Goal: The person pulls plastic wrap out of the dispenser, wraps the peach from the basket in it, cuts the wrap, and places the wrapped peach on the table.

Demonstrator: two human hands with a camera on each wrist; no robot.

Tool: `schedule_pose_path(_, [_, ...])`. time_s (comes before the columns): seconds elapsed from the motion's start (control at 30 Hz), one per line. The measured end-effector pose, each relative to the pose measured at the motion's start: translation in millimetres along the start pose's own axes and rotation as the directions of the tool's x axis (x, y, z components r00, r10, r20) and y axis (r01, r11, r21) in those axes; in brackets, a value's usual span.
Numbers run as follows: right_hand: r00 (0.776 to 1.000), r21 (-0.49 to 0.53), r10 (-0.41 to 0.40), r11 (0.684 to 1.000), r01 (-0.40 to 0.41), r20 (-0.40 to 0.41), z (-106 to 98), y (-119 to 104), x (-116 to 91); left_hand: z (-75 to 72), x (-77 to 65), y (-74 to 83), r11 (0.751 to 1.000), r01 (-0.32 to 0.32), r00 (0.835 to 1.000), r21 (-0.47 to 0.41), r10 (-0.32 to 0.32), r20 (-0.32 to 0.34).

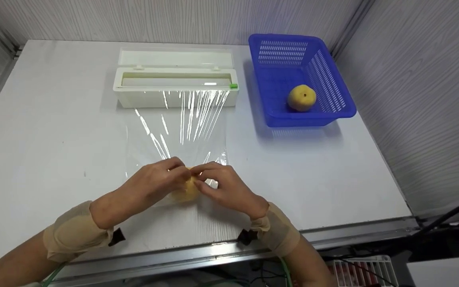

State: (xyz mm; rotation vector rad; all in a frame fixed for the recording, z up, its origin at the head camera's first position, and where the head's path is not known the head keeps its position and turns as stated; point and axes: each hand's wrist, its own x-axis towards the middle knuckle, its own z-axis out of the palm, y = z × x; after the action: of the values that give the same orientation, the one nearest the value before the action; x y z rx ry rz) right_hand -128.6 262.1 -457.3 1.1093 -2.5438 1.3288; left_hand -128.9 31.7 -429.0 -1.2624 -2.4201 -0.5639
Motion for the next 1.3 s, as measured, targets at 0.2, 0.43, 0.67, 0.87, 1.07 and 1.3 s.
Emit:
schedule_pose_path(0.2, [0.996, 0.064, 0.087, 0.994, -0.087, 0.012, -5, 9, 7, -2.4, 8.0, -10.2, 0.988, 0.042, 0.998, -0.148, -0.035, 0.051])
schedule_pose_path(0.43, [0.974, 0.051, 0.213, 0.975, -0.217, 0.08, -12, 22, 14, -6.2, 18.8, -22.2, 0.961, 0.11, 0.99, -0.254, -0.083, 0.113])
schedule_pose_path(0.67, [0.965, 0.02, 0.258, 0.966, -0.259, 0.05, -11, 39, 18, -9.9, 28.3, -29.4, 0.939, 0.182, 0.971, -0.291, -0.125, 0.205])
schedule_pose_path(0.87, [0.969, -0.019, 0.247, 0.969, -0.247, -0.016, -4, 54, 19, -7.1, 32.5, -33.0, 0.933, 0.196, 0.968, -0.302, -0.134, 0.213])
schedule_pose_path(1.07, [0.971, -0.174, 0.169, 0.965, -0.198, -0.171, -7, 52, 22, -4.1, 35.4, -38.7, 0.908, 0.229, 0.962, -0.352, -0.156, 0.224])
schedule_pose_path(1.3, [0.961, -0.404, -0.124, 0.915, 0.014, -0.247, -6, 13, 22, -1.8, 38.8, -50.4, 0.86, 0.302, 0.941, -0.412, -0.197, 0.276])
